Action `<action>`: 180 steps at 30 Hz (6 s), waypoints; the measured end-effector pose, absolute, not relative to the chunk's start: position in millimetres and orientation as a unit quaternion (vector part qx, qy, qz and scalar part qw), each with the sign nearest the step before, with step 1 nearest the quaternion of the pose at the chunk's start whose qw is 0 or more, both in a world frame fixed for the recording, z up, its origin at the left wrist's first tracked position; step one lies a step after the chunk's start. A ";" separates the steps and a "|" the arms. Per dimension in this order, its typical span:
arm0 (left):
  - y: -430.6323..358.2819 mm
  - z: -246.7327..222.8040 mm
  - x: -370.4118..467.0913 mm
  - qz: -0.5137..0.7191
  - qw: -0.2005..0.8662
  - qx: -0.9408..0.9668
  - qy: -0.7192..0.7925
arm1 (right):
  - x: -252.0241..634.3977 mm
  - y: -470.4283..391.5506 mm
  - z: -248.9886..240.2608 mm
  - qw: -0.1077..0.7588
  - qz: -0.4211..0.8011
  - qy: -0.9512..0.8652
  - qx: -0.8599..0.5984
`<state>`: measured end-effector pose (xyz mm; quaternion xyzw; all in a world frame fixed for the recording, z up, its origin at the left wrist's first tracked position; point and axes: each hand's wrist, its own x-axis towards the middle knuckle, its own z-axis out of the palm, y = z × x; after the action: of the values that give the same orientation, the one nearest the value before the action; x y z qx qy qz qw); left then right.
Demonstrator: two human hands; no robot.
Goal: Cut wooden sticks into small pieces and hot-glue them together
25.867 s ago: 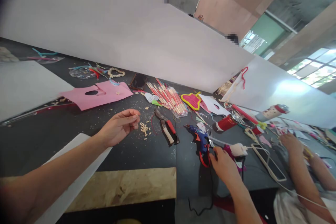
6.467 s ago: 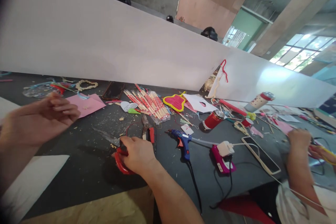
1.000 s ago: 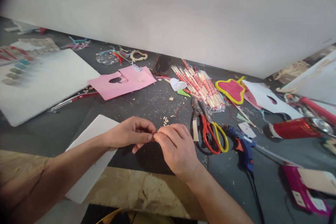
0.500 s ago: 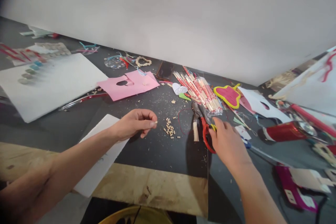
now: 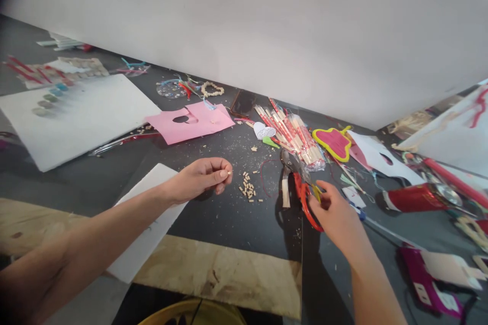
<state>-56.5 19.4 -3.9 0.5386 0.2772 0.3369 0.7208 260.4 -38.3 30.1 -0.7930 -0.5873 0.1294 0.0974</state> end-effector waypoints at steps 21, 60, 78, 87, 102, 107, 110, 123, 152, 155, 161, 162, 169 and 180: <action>24.5 -5.4 -54.5 0.390 0.736 0.481 0.274 | 165.6 -49.8 10.6 0.164 0.042 -0.825 -0.540; 24.0 -4.7 -54.2 0.396 0.774 0.390 0.304 | 181.2 -46.0 -0.4 0.248 0.105 -0.714 -0.647; 22.9 -8.0 -54.1 0.346 0.786 0.403 0.317 | 211.7 -30.6 8.1 0.189 -0.012 -0.669 -0.718; 21.7 -8.8 -55.5 0.308 0.799 0.426 0.292 | 222.2 -27.6 -0.4 0.095 -0.074 -0.689 -0.715; 21.1 -8.1 -54.1 0.302 0.781 0.454 0.305 | 214.3 -30.3 5.5 0.141 -0.192 -0.745 -0.624; 18.9 -6.1 -51.4 0.307 0.769 0.471 0.305 | 183.1 -31.7 8.5 0.226 -0.120 -0.815 -0.520; 17.7 -3.0 -51.0 0.304 0.753 0.487 0.323 | 165.8 -31.5 1.8 0.178 -0.065 -0.853 -0.485; 12.2 0.4 -44.4 0.321 0.737 0.498 0.324 | 140.4 -38.8 7.9 0.332 0.177 -0.745 -0.551; 5.0 0.2 -40.5 0.313 0.640 0.583 0.390 | 141.7 -38.9 -1.4 0.343 0.126 -0.764 -0.533; 6.5 -1.0 -42.6 0.298 0.618 0.601 0.409 | 150.8 -36.9 1.2 0.240 -0.031 -0.797 -0.553; 7.2 -1.5 -43.8 0.282 0.631 0.596 0.410 | 153.2 -41.1 0.5 0.154 -0.079 -0.798 -0.577; 7.1 -0.9 -43.9 0.284 0.633 0.592 0.409 | 152.4 -42.4 2.9 0.154 -0.084 -0.797 -0.578; 9.6 -1.0 -48.8 0.301 0.647 0.571 0.406 | 212.2 -62.7 42.7 0.173 -0.088 -0.747 -0.635; 11.5 -2.7 -48.5 0.302 0.655 0.571 0.393 | 319.5 -113.0 14.4 0.100 -0.002 -0.502 -0.859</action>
<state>-48.5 11.5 -2.7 0.5710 0.3925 0.3019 0.6547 319.5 -113.0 14.4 -0.8590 -0.5021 -0.0019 0.0999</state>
